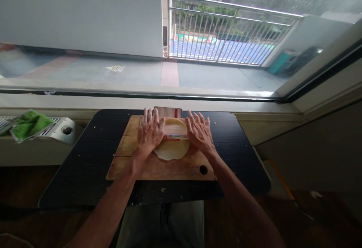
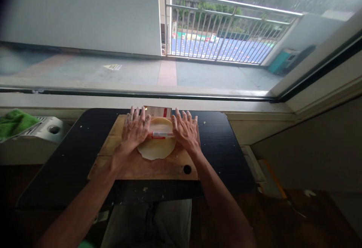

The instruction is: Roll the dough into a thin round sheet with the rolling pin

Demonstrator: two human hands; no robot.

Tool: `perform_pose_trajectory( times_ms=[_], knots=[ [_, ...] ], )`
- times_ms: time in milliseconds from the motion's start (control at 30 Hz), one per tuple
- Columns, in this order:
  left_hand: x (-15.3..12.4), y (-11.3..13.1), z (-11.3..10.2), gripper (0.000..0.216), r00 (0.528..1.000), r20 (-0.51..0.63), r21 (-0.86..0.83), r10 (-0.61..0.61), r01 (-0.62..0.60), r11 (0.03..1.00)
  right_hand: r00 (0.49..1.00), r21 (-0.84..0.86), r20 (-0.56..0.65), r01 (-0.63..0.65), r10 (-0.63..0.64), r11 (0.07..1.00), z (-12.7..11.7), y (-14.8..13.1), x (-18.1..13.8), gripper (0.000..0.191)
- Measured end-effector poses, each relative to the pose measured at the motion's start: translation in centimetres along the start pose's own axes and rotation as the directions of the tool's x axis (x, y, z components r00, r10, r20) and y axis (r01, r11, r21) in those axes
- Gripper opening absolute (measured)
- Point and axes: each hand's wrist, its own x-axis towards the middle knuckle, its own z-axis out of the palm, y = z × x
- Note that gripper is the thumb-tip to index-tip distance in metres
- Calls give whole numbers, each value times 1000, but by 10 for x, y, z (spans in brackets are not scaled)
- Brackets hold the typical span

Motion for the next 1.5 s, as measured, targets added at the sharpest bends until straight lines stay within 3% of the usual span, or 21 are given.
perform_pose_trajectory(
  times_ms=[300, 467, 767, 967, 1100, 1300, 1500],
  knots=[
    [-71, 7, 1, 72, 988, -152, -42, 21, -28, 999, 984, -102, -141, 92, -105, 991, 1, -11, -76, 63],
    [-79, 6, 3, 72, 985, -170, -43, 39, -47, 998, 984, -114, -155, 70, -88, 991, 1, -14, -84, 61],
    [-23, 1, 9, 72, 986, -164, -33, 39, -45, 998, 977, -99, -209, 28, -48, 995, 7, -10, -34, 61],
    [21, -2, 10, 70, 987, -128, -68, 99, -108, 992, 992, 5, -123, -21, 22, 1000, 2, -8, 19, 64],
    [43, -6, 15, 67, 978, -188, -106, 89, -111, 988, 996, 89, -73, -46, 52, 995, 4, -5, 49, 69],
    [75, -15, 29, 65, 955, -288, -110, 75, -111, 988, 991, 143, -108, -59, 75, 988, 8, -3, 84, 72],
    [92, -4, 33, 71, 989, -144, -23, 21, -24, 999, 993, 138, -59, -96, 105, 986, 12, -4, 105, 71]
  ],
)
